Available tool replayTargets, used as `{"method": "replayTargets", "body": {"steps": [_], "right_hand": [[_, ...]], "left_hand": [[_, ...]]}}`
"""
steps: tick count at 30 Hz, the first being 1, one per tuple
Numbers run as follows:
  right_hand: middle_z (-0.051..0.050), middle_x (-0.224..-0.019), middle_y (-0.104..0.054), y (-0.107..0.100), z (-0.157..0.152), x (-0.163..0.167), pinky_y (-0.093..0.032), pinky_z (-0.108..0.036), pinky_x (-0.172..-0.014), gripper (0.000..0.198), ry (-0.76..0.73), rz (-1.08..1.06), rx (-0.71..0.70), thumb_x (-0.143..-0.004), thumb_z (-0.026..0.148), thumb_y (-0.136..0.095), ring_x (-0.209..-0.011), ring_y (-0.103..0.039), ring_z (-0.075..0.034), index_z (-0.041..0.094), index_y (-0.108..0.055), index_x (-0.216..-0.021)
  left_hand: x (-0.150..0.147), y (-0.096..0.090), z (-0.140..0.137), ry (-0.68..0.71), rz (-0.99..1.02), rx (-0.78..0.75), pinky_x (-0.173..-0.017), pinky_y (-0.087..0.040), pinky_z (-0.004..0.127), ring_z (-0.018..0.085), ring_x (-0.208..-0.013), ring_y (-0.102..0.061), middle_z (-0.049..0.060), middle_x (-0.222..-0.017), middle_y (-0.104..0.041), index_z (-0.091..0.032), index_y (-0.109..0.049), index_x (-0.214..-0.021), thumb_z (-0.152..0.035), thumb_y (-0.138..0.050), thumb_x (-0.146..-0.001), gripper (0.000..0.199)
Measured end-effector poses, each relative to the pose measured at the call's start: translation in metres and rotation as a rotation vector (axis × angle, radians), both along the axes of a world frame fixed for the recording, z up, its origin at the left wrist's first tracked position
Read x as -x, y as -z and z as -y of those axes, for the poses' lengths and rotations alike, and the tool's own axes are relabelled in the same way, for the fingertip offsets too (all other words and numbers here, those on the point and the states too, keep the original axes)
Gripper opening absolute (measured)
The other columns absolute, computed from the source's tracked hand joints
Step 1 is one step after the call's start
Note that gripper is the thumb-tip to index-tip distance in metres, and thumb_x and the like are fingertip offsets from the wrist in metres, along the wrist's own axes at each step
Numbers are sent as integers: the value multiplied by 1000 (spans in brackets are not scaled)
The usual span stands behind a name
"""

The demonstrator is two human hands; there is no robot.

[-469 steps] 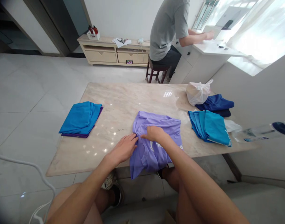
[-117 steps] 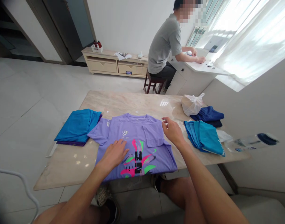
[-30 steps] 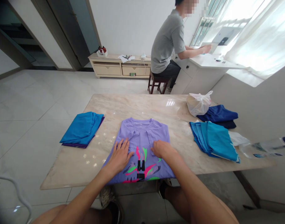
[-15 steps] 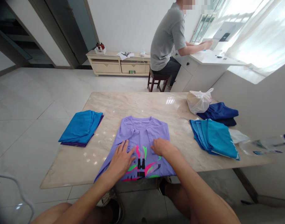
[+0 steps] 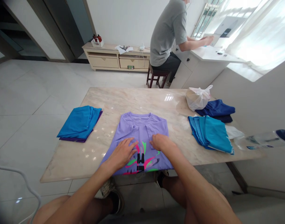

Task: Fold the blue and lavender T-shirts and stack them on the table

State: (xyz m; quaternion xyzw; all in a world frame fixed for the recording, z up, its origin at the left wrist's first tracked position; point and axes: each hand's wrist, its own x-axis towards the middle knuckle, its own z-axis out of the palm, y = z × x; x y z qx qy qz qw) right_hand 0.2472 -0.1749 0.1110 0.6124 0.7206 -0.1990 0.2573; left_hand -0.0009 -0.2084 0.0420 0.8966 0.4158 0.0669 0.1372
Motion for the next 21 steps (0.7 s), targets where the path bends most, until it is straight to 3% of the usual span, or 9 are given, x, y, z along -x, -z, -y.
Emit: {"method": "replayTargets", "body": {"steps": [8,15,18,21], "right_hand": [[-26,-142,-73,-20,2,19,-55,-44,-111,53,-30,-66,68,-114,42,-48,-134,-71,-36,6,-69,-148],[-27,-143,-72,-38,13,16,-57,-47,-110,54,7,-124,50,-113,40,-50,-135,-70,-38,6,-65,-152],[-27,-142,-73,-42,17,10,-58,-46,-109,53,15,-140,33,-113,38,-50,-134,-71,-37,6,-66,-151],[-26,-139,-74,-45,21,6,-59,-43,-107,51,18,-148,3,-113,39,-49,-131,-73,-36,8,-68,-149]], "left_hand": [[-27,14,-25,-135,-52,-11,-129,-41,55,37,-160,-43,19,-173,-45,-25,-56,-162,-47,-48,-113,54],[-50,18,-67,-290,-205,41,-133,-32,59,43,-168,-28,21,-180,-34,-22,-45,-171,-47,-46,-113,64],[-55,17,-73,-323,-254,15,-132,-32,60,44,-167,-31,23,-179,-35,-19,-43,-172,-47,-44,-113,66],[-62,18,-65,-314,-248,-51,-128,-39,62,44,-162,-39,24,-175,-42,-21,-51,-167,-45,-51,-110,62]]}}
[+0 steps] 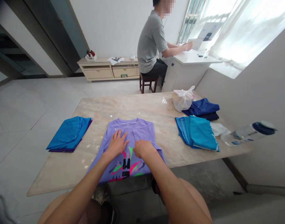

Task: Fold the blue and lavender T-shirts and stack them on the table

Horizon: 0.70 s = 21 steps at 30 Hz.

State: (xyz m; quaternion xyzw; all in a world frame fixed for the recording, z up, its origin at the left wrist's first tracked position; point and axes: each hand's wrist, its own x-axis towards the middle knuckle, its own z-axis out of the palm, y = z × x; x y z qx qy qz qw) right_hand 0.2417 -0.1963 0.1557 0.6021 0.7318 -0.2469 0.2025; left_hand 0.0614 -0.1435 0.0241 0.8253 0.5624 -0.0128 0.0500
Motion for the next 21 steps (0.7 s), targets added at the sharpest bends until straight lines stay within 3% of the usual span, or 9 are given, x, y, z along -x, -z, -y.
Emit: {"method": "replayTargets", "body": {"steps": [3,8,14,18,21], "right_hand": [[-26,-138,-75,0,2,-5,-60,-42,-104,52,-6,-6,-25,-113,40,-49,-129,-74,-35,9,-68,-150],[-27,-138,-74,12,4,-12,-58,-44,-106,51,-20,-31,-46,-112,38,-50,-128,-73,-37,6,-69,-147],[-28,-174,-41,40,3,-13,-49,-50,-120,61,-48,-60,-194,-107,32,-58,-155,-50,-41,8,-55,-163],[-30,-178,-30,55,-6,-8,-42,-55,-125,67,0,-64,-228,-110,32,-54,-162,-39,-43,12,-42,-173],[-28,-180,-25,66,-11,-5,-38,-58,-127,68,32,-66,-223,-111,34,-53,-165,-34,-44,18,-39,-175]], "left_hand": [[-5,1,12,-3,6,-64,-123,-44,62,45,-157,-47,26,-171,-47,-17,-59,-159,-42,-58,-107,58],[-4,-2,14,5,62,-59,-123,-45,63,44,-152,-52,29,-164,-55,-9,-61,-154,-42,-52,-110,56],[0,-18,12,195,235,-1,-128,-43,51,33,-159,-48,20,-172,-48,-18,-50,-165,-52,-49,-113,62],[12,-19,19,115,177,-34,-127,-43,57,38,-160,-45,20,-175,-43,-24,-53,-165,-51,-51,-112,58],[27,-11,19,103,169,-19,-127,-43,57,37,-160,-45,22,-170,-51,-22,-46,-169,-50,-48,-114,62]]}}
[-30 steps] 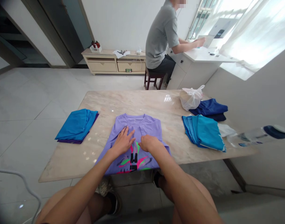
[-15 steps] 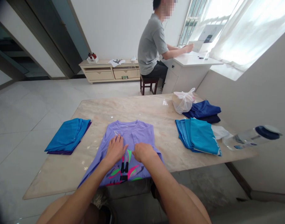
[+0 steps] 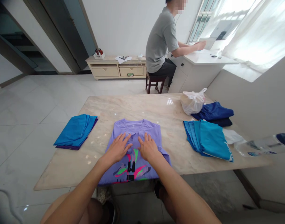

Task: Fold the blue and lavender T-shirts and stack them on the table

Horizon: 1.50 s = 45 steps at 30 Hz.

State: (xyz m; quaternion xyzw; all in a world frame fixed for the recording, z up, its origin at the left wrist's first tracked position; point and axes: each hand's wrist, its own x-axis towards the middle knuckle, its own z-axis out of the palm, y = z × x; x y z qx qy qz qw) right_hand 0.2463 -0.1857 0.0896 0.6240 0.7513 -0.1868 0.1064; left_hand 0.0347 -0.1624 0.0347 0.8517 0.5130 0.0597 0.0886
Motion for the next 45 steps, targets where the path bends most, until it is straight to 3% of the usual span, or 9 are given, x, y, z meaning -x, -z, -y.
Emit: {"method": "replayTargets", "body": {"steps": [4,9,13,18,22,26,32,39,45], "right_hand": [[-26,-182,-21,12,-4,2,-38,-57,-127,69,19,11,70,-112,40,-52,-166,-31,-43,18,-39,-175],[-24,-182,-23,19,-6,1,-38,-57,-128,74,3,23,87,-111,44,-49,-167,-29,-43,9,-36,-175],[-25,-178,-33,15,-10,4,-41,-53,-127,71,-52,-8,12,-111,43,-47,-162,-40,-41,7,-42,-172],[-20,-176,-41,4,-19,7,-41,-44,-129,63,-142,-181,-86,-114,38,-42,-155,-53,-31,12,-44,-171],[-21,-178,-37,11,-22,-8,-40,-48,-130,61,-93,-77,-59,-115,34,-40,-159,-47,-31,9,-43,-170],[-25,-178,-32,29,-18,-26,-36,-52,-133,64,-75,-21,-20,-113,33,-42,-165,-38,-34,4,-41,-171],[-18,-183,-27,47,-17,-38,-31,-50,-135,70,-124,-82,-61,-113,34,-43,-169,-27,-33,12,-30,-177],[-15,-185,-17,74,-12,-44,-27,-56,-136,73,-92,-35,-145,-114,46,-39,-172,-17,-34,15,-27,-179],[-16,-185,-17,83,8,-27,-19,-56,-138,70,-14,-4,-284,-116,47,-28,-173,-13,-34,14,-29,-178]], "left_hand": [[25,15,-7,-11,0,82,-126,-42,58,38,-162,-43,23,-172,-48,-17,-30,-176,-56,-41,-114,74],[49,22,-14,-81,-40,120,-128,-35,68,45,-166,-34,23,-178,-37,-19,-30,-177,-59,-39,-113,77],[39,19,-8,-49,-20,62,-132,-28,71,44,-167,-30,22,-179,-37,-19,-34,-176,-57,-40,-113,74],[20,10,3,34,17,93,-134,-30,63,39,-167,-33,17,-175,-46,-19,-33,-176,-53,-42,-114,71],[20,5,-1,190,73,129,-137,-27,56,30,-168,-33,11,-177,-43,-24,-26,-178,-52,-39,-116,70],[24,3,-10,120,69,109,-137,-25,56,31,-169,-30,16,-178,-40,-19,-28,-177,-54,-39,-115,72],[21,-1,-14,436,84,80,-140,-18,51,24,-168,-32,6,-174,-49,-30,-44,-171,-48,-46,-114,59],[17,25,-12,217,10,17,-140,-19,55,28,-171,-26,15,-182,-34,-17,-32,-176,-45,-40,-115,68],[26,35,3,162,15,-55,-139,-17,57,30,-172,-21,13,-184,-29,-26,-40,-174,-49,-43,-114,64]]}}
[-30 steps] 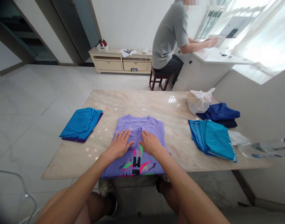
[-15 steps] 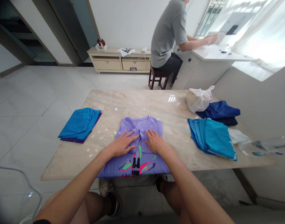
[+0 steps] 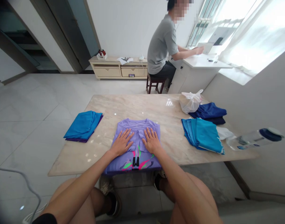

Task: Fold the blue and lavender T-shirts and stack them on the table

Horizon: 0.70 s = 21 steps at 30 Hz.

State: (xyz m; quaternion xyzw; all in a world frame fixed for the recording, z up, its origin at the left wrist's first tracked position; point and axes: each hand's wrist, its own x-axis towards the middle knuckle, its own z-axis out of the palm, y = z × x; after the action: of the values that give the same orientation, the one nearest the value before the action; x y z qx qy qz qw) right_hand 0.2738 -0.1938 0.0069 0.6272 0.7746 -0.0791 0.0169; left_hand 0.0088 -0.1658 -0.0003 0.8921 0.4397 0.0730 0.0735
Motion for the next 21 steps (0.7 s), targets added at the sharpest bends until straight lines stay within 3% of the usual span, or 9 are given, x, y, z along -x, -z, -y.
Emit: {"method": "replayTargets", "body": {"steps": [4,8,10,13,17,21], "right_hand": [[-13,-186,-17,-8,16,5,-19,-56,-137,70,-7,-10,35,-116,50,-25,-173,-14,-33,19,-27,-179],[-12,-187,-16,-30,16,2,-20,-51,-137,72,-13,5,225,-114,48,-37,-172,-16,-32,19,-28,-179],[-15,-184,-28,-45,9,-5,-27,-47,-135,67,-51,28,236,-109,35,-50,-168,-28,-34,16,-43,-173],[-20,-168,-50,-68,-7,-22,-39,-44,-125,51,-12,36,116,-105,20,-55,-155,-45,-35,15,-62,-155],[-20,-150,-62,-85,-26,-46,-49,-39,-113,42,101,17,105,-104,19,-62,-142,-56,-33,17,-65,-146],[-20,-151,-61,-76,-46,-66,-51,-37,-109,51,191,-11,126,-100,30,-75,-139,-61,-33,15,-62,-147]], "left_hand": [[12,0,15,24,-6,24,-138,-16,61,34,-173,-16,12,-184,-28,-31,-41,-174,-51,-45,-114,63],[19,-12,15,19,-32,178,-137,-21,61,35,-169,-28,12,-181,-36,-30,-49,-169,-50,-52,-111,61],[20,-22,9,-74,5,191,-135,-29,55,33,-162,-40,14,-174,-47,-25,-61,-158,-43,-54,-111,51],[27,-40,-3,-303,94,144,-125,-43,44,30,-146,-57,17,-155,-63,-17,-72,-136,-31,-58,-108,34],[44,-57,-25,-465,115,170,-105,-53,34,27,-121,-70,16,-125,-75,-14,-73,-117,-21,-71,-97,21],[56,-59,-56,-563,114,204,-87,-52,31,28,-106,-74,14,-109,-78,-17,-71,-101,-28,-85,-85,24]]}}
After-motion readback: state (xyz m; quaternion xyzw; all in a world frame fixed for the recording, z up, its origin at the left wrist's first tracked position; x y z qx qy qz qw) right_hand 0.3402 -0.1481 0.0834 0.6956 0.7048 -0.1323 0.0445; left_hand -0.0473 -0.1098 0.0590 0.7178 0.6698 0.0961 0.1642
